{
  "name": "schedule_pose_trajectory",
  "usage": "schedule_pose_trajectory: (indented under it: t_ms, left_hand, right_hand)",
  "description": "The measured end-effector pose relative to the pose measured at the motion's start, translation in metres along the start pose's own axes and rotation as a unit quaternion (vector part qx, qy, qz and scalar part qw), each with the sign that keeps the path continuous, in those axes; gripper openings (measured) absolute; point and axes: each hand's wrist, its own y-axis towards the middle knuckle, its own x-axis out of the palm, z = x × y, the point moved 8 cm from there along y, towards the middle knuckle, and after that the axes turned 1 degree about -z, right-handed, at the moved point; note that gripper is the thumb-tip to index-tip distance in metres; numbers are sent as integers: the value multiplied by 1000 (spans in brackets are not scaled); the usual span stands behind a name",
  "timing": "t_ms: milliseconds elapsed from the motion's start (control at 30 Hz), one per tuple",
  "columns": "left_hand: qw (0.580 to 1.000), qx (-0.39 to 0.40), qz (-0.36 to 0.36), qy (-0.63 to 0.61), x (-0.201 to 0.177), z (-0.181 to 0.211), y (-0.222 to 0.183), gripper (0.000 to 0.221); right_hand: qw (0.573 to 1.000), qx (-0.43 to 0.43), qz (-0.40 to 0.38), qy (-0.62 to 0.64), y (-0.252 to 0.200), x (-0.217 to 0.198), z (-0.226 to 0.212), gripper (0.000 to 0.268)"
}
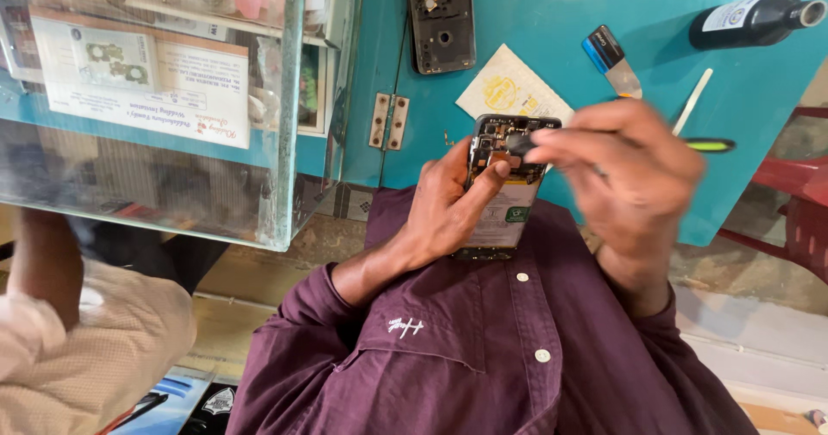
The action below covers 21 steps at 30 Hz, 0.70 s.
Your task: The person holds a disassembled smartphone and uses a screwdriver to manipulate internal components, including the battery and motherboard. They repeatedly rotate the device to access different areas while working on the internal assembly.
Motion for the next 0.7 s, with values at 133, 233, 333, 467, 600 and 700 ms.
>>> schedule_pose_trajectory:
  t_ms: [133,233,333,467,600,700]
  left_hand:
    - [999,-46,4,5,-3,-13,1,30]
    - [996,-63,16,-60,-5,-22,-1,29]
    - [993,-78,16,-91,-1,-36,2,29]
    - [978,-90,42,-183,-2,-49,7,31]
    - [974,-27,74,-212,-20,-45,22,36]
    - [972,-39,107,-206,-27,-48,36,35]
  right_hand:
    - [999,-7,-8,-40,12,4,6,16]
    - [1000,-4,14,-15,18,-5,10,19]
    - [1000,-11,-14,-7,9,1,13,16]
    - [999,20,24,-21,-2,-10,31,16]
    - [999,29,10,-19,-11,-15,28,21]
    - [994,84,-34,58,-22,-3,18,24]
